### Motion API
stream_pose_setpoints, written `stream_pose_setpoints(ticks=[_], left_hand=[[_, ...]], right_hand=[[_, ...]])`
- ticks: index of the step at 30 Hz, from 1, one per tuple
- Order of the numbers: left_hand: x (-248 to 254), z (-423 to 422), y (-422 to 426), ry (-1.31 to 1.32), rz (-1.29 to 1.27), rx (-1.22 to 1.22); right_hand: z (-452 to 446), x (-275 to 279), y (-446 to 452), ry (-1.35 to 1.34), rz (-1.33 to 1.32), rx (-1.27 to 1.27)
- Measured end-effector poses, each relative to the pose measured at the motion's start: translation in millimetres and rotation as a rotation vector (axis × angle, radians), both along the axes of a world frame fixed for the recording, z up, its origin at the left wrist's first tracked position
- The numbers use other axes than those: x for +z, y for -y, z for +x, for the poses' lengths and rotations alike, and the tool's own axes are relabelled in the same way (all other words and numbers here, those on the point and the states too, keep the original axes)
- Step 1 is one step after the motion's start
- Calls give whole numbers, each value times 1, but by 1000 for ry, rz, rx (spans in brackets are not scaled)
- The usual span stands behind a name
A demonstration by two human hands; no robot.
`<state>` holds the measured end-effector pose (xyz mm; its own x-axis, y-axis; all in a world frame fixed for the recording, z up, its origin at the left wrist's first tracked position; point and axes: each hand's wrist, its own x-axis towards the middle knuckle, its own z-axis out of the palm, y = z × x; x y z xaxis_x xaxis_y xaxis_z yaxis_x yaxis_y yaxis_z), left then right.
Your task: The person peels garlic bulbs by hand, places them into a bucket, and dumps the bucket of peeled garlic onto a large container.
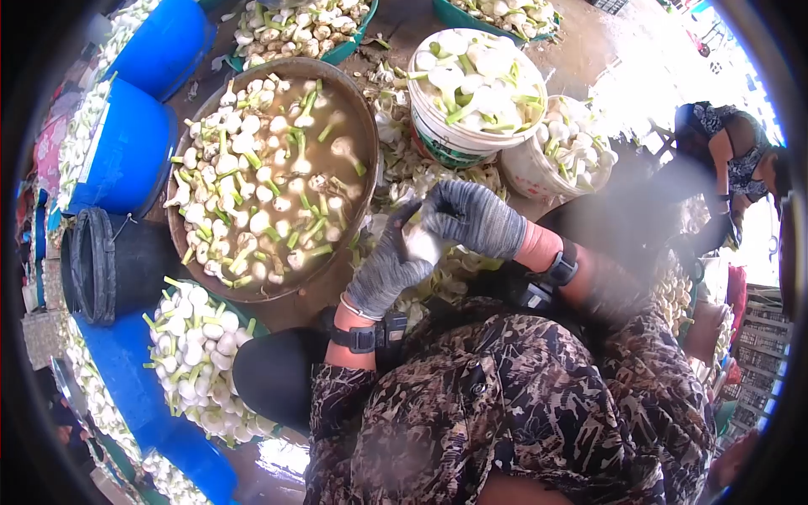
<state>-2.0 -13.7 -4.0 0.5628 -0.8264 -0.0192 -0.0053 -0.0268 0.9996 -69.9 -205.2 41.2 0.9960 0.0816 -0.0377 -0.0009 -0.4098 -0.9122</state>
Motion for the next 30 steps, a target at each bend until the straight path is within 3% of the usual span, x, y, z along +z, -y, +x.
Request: stream_pose_setpoints(ticks=[2,4,6,7,9,10,11,12,13,14,15,16,18,19,20,22,23,24,26,27,28,30], left_hand=[[15,-10,3,-52,18,-9],[18,-16,3,34,51,-15],[14,-12,6,122,-66,40],[11,-12,7,455,5,155],[12,0,10,563,-40,122],[-4,1,6,436,-113,92],[-5,3,7,307,-183,66],[-6,-4,6,306,-183,66],[-8,-13,7,46,-71,160],[-5,-11,8,50,46,166],[-1,-9,9,54,164,164],[-7,-8,9,52,167,165],[-12,-4,12,842,104,116],[-15,4,12,542,204,-27],[-9,2,13,540,204,-19],[4,-10,16,287,-23,196],[11,-12,16,82,-20,242],[10,-10,13,-97,-1,165],[7,-15,14,-54,-128,192],[-6,-17,14,-130,-220,218],[-19,-21,13,-431,-256,179],[-21,-29,10,-684,-332,148]], right_hand=[[-1,-10,-8,-13,112,-212],[2,-19,-2,-22,41,-264],[7,-21,3,-158,375,-278],[6,-19,8,-89,156,-289],[4,7,9,-239,219,-206],[1,14,8,-394,280,-132],[1,6,1,-92,52,-106],[-3,2,0,-93,53,-106],[-6,-1,-1,-46,-145,-120],[-5,3,-3,1,-341,-131],[-2,5,-3,-170,-198,-158],[0,-2,0,-173,-195,-156],[3,-15,9,-239,181,-175],[3,-21,12,-272,226,-188],[5,-19,11,-273,223,-180],[10,-12,8,-422,442,-367],[12,-11,7,-446,567,-441],[16,-17,11,-399,637,-502],[23,-40,29,-438,650,-607],[29,-46,33,-447,539,-641],[33,-51,37,-461,445,-657],[42,-76,52,-461,27,-516]])
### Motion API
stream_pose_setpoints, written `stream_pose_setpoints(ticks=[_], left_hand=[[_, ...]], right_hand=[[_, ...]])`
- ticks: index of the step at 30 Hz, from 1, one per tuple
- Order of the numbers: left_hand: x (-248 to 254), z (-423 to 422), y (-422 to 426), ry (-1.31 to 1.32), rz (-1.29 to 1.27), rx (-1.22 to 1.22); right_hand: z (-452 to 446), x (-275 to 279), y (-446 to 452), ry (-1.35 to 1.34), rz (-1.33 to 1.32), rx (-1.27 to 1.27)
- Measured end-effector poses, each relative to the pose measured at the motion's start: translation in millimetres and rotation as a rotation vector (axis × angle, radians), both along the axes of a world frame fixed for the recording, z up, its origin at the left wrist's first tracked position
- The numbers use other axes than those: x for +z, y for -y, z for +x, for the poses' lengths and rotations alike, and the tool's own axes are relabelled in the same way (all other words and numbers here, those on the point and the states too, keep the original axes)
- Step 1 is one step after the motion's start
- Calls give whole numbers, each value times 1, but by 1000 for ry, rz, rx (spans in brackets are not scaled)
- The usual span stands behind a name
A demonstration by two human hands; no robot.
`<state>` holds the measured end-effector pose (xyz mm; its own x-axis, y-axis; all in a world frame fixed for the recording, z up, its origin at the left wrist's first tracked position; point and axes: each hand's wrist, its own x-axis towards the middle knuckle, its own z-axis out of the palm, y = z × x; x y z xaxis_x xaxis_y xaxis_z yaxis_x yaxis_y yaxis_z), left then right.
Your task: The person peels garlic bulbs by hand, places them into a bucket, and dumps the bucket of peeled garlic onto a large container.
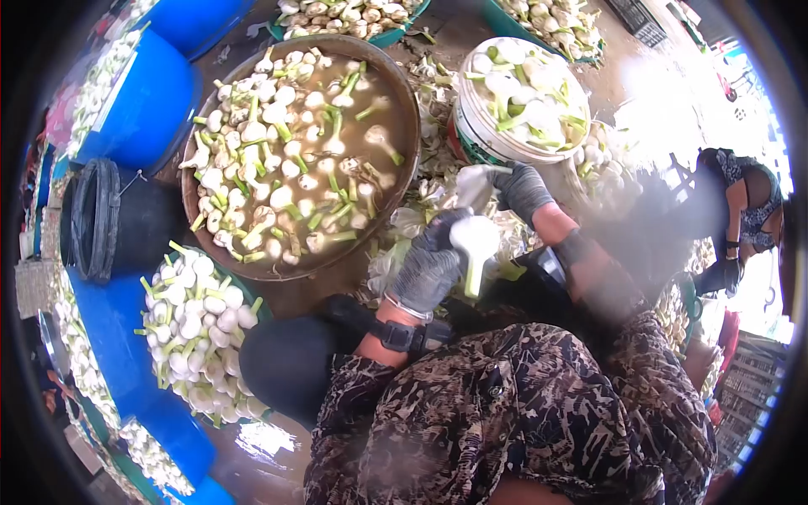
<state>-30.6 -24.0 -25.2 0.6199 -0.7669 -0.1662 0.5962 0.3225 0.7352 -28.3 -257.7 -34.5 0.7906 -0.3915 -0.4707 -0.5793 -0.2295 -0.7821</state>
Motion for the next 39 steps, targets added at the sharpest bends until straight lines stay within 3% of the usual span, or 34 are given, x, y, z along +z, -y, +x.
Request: stream_pose_setpoints(ticks=[1,2,4,5,7,9,10,12,13,15,16,19,20,22,23,26,28,30,33,35,36,39], left_hand=[[2,-3,-4,-80,-107,16],[8,-5,-8,-159,-212,27],[17,1,-11,-144,-239,-8],[21,3,-11,-256,-294,53],[6,3,-11,-370,-351,127],[-24,9,-13,-413,-141,281],[-26,9,-15,-331,20,343],[-6,16,-19,-367,68,422],[2,21,-23,-207,146,421],[6,25,-27,133,278,455],[7,27,-27,311,335,500],[18,36,-32,-197,61,471],[-8,35,-31,-103,146,494],[-7,39,-32,-220,152,486],[-9,40,-31,-269,146,501],[16,43,-31,-502,-115,350],[14,41,-26,-479,-176,267],[17,35,-20,-444,-231,139],[13,26,-5,-301,-102,174],[18,25,5,-157,18,295],[19,23,8,-148,16,289],[15,22,9,-23,146,376]], right_hand=[[2,-28,15,1,-3,8],[11,-24,8,-67,-530,561],[24,-14,-2,-474,-906,1020],[33,25,-29,-430,-886,870],[57,40,-56,-211,-868,710],[96,38,-76,83,-789,665],[117,32,-83,-36,-766,666],[154,6,-101,-46,-1223,827],[163,-16,-104,-30,-1227,829],[180,-61,-110,-247,-1398,879],[189,-64,-113,-230,-1400,888],[196,-58,-112,-345,-1138,814],[189,-54,-107,-352,-1138,816],[162,-45,-91,-52,-840,690],[138,-41,-86,214,-889,623],[80,-12,-67,408,-803,691],[49,0,-61,696,-652,695],[29,11,-59,694,-756,725],[18,30,-55,716,-847,692],[8,44,-52,737,-684,383],[3,51,-51,744,-690,376],[-16,77,-60,612,-370,139]])
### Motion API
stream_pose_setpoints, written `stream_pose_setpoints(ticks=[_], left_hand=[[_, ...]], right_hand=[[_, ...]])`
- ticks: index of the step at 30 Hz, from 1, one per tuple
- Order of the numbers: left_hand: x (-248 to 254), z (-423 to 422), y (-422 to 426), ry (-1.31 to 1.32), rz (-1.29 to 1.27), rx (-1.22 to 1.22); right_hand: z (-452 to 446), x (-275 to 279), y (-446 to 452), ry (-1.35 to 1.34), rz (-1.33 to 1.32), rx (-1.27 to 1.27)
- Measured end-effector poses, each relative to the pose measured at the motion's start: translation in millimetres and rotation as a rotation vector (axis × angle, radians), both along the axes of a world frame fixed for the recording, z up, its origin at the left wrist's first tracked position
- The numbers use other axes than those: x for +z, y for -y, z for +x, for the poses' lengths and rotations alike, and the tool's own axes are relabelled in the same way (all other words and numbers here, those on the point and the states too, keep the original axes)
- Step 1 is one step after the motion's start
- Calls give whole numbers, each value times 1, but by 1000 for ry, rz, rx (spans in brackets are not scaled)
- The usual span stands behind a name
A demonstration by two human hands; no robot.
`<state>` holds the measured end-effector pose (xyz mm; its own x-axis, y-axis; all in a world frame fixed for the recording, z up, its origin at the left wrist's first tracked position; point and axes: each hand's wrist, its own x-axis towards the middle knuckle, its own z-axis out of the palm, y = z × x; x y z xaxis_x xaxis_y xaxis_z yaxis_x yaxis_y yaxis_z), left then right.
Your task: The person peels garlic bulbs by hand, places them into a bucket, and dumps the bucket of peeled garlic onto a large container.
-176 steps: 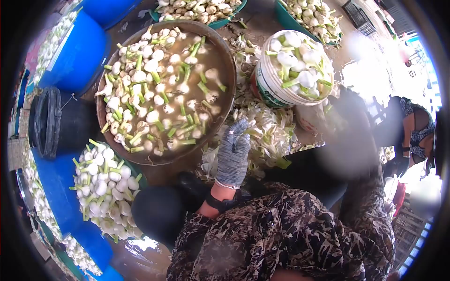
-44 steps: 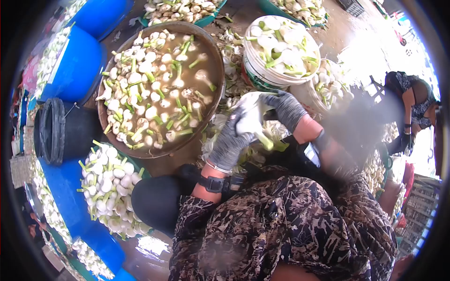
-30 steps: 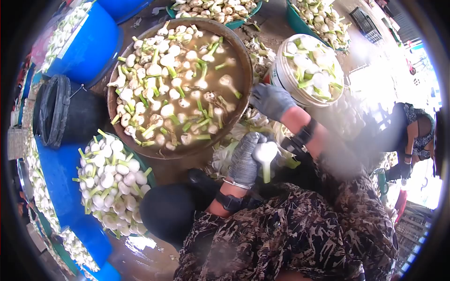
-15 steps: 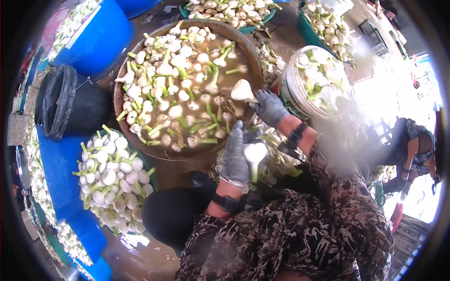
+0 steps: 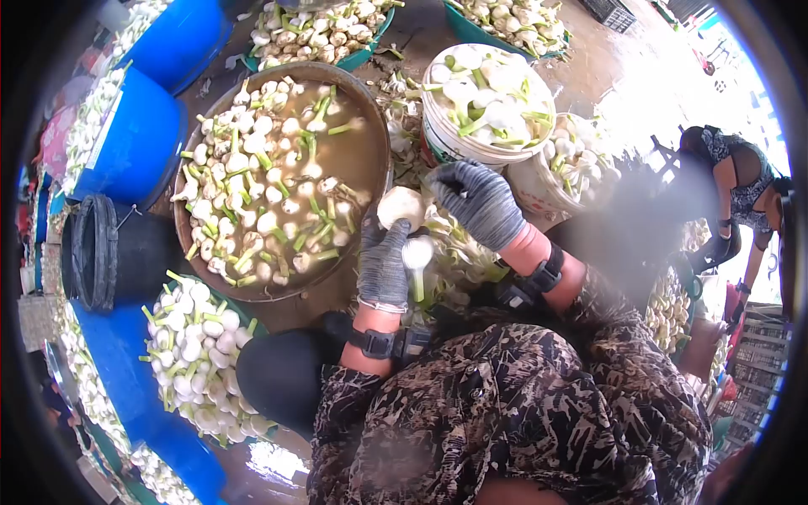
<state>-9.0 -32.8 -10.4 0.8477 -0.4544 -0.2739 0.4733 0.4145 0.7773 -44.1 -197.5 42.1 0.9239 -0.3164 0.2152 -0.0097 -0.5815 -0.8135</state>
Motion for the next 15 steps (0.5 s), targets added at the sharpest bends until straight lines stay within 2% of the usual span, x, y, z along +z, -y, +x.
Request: stream_pose_setpoints(ticks=[1,3,6,9,11,13,14,15], left_hand=[[-2,-1,1,3,3,-7],[0,-2,2,204,238,21],[1,-7,2,291,335,31],[-15,-3,-4,373,384,20],[-12,-3,-7,414,385,6],[20,-8,-12,112,-15,-102],[14,-6,-16,114,-66,-143],[12,-5,-19,116,-67,-141]], right_hand=[[-2,-2,0,44,-182,29],[-4,1,-6,31,-298,78],[-3,-2,-12,-38,-418,58],[0,-5,-16,23,-454,9],[3,-11,-8,-74,-402,20],[8,-30,11,-45,51,-12],[12,-31,19,-202,227,-134],[13,-30,34,-208,-78,-151]])
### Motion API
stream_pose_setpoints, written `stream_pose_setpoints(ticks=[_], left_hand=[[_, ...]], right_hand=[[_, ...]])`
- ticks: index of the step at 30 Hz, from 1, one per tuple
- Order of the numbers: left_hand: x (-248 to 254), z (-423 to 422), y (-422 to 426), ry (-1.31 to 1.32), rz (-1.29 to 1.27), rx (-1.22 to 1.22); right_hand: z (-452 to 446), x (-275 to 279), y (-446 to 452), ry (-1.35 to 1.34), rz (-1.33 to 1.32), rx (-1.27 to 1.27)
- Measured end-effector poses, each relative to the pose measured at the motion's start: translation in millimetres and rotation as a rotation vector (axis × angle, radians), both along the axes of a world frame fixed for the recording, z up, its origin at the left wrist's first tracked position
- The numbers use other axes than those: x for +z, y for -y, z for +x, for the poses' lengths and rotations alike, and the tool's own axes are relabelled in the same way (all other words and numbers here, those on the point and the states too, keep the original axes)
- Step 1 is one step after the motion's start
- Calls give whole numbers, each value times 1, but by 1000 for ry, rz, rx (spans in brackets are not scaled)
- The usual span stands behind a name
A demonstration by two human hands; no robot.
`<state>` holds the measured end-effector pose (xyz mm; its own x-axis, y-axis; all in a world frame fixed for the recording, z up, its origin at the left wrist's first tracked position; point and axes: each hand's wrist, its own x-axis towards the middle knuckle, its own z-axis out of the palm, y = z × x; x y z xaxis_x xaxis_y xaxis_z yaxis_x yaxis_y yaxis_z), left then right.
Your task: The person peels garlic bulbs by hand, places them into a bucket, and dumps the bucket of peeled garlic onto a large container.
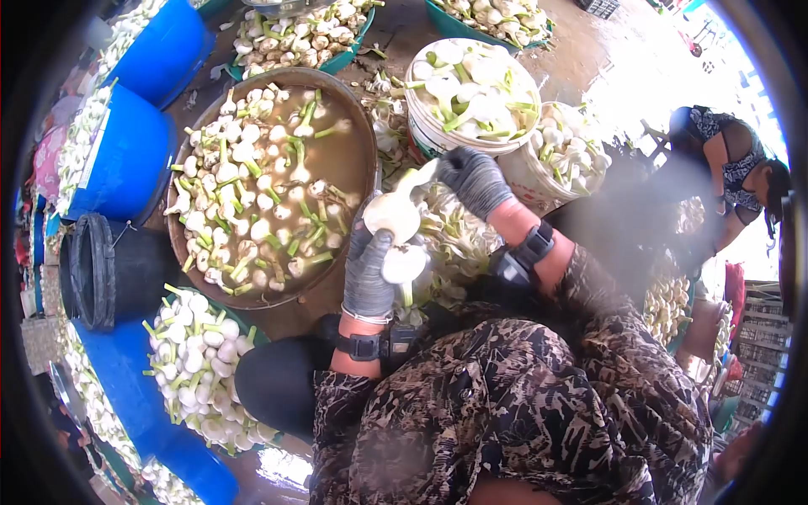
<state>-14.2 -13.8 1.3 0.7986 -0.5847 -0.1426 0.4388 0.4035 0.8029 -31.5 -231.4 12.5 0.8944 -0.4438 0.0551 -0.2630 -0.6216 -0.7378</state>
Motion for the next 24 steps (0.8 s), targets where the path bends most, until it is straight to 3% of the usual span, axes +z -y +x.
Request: stream_pose_setpoints(ticks=[3,5,6,8,10,11,12,14,16,18,20,22,24], left_hand=[[-7,8,-5,-248,-229,-76],[-9,8,-8,-283,-257,-83],[-8,9,-7,-310,-286,-101],[-6,11,-5,-335,-314,-131],[-8,10,-5,-379,-376,-333],[-7,6,-1,-432,-297,-176],[-6,6,-1,-429,-296,-173],[2,3,-3,114,169,-130],[0,-1,-1,179,222,-162],[-14,0,-2,205,308,-229],[-16,3,-1,300,380,-259],[-6,5,4,630,516,-251],[-7,3,10,741,466,-211]], right_hand=[[2,8,15,-208,-173,-84],[-6,14,8,425,-228,88],[-9,27,1,424,-227,88],[-18,51,-14,261,29,524],[-23,56,-22,95,26,594],[-25,53,-25,93,85,553],[-25,50,-26,95,86,556],[-28,45,-27,62,51,498],[-32,40,-33,95,-8,432],[-34,43,-36,65,-309,420],[-33,35,-36,107,-289,384],[-30,26,-33,81,-69,277],[-27,22,-32,98,-53,279]])
